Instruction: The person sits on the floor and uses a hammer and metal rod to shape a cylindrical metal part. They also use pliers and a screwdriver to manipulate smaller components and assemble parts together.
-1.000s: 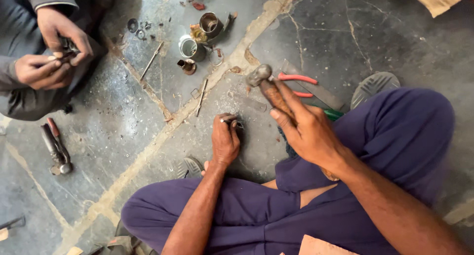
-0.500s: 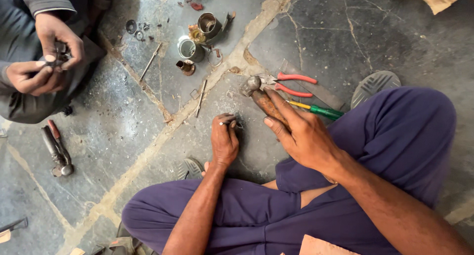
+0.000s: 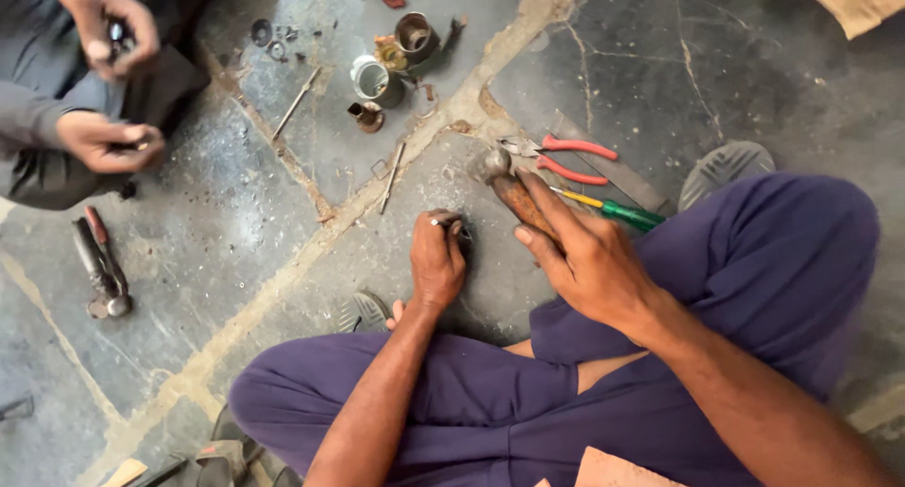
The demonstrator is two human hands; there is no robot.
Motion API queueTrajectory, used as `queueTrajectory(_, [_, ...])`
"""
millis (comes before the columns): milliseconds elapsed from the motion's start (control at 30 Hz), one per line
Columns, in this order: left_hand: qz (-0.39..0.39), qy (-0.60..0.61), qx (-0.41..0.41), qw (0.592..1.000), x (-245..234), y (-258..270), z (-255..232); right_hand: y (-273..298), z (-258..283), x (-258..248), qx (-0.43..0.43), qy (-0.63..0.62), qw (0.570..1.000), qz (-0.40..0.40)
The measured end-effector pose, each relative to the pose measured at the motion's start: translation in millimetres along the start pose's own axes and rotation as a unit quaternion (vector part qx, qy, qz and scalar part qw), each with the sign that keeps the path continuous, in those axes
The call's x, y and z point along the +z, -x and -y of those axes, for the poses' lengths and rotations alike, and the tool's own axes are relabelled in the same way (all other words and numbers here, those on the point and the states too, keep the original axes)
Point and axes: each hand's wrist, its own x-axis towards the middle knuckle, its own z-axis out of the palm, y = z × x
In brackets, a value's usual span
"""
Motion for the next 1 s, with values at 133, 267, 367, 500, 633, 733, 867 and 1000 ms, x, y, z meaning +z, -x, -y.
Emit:
queueTrajectory(133, [-0.012, 0.005, -0.02, 1.0, 1.9, -0.3, 1.6, -5.5, 23.1, -6.5, 0.088, 0.093, 0.983, 0.133])
queueTrajectory(267, [-0.02, -0.012, 0.007, 1.0, 7.1, 5.1, 12.2, -3.9, 53.5, -26.8, -0.088, 0.023, 0.995, 0.031])
queueTrajectory(367, [-0.028, -0.006, 0.01, 1.0, 10.5, 8.0, 16.8, -9.7, 69.0, -27.0, -0.14, 0.0, 0.99, -0.02])
queueTrajectory(500, [-0.045, -0.034, 0.032, 0.998, 11.0, 6.1, 17.5, -37.5, 71.1, 6.1, 0.015, 0.138, 0.972, 0.19])
queueTrajectory(633, [-0.041, -0.031, 0.035, 0.998, 15.8, 6.7, 24.0, -32.5, 66.6, 0.8, 0.07, 0.107, 0.974, 0.189])
queueTrajectory(733, [-0.023, -0.024, 0.01, 0.999, 18.3, 14.0, 21.4, -17.9, 69.6, -16.4, -0.08, 0.055, 0.995, 0.039])
queueTrajectory(867, [-0.028, -0.031, 0.019, 0.999, 8.2, 6.7, 14.5, -29.7, 72.1, -0.3, -0.095, 0.005, 0.995, 0.033])
queueTrajectory(1000, [-0.042, -0.013, 0.033, 0.998, 9.5, -3.7, 10.9, -41.9, 59.4, 8.7, 0.018, 0.044, 0.989, 0.143])
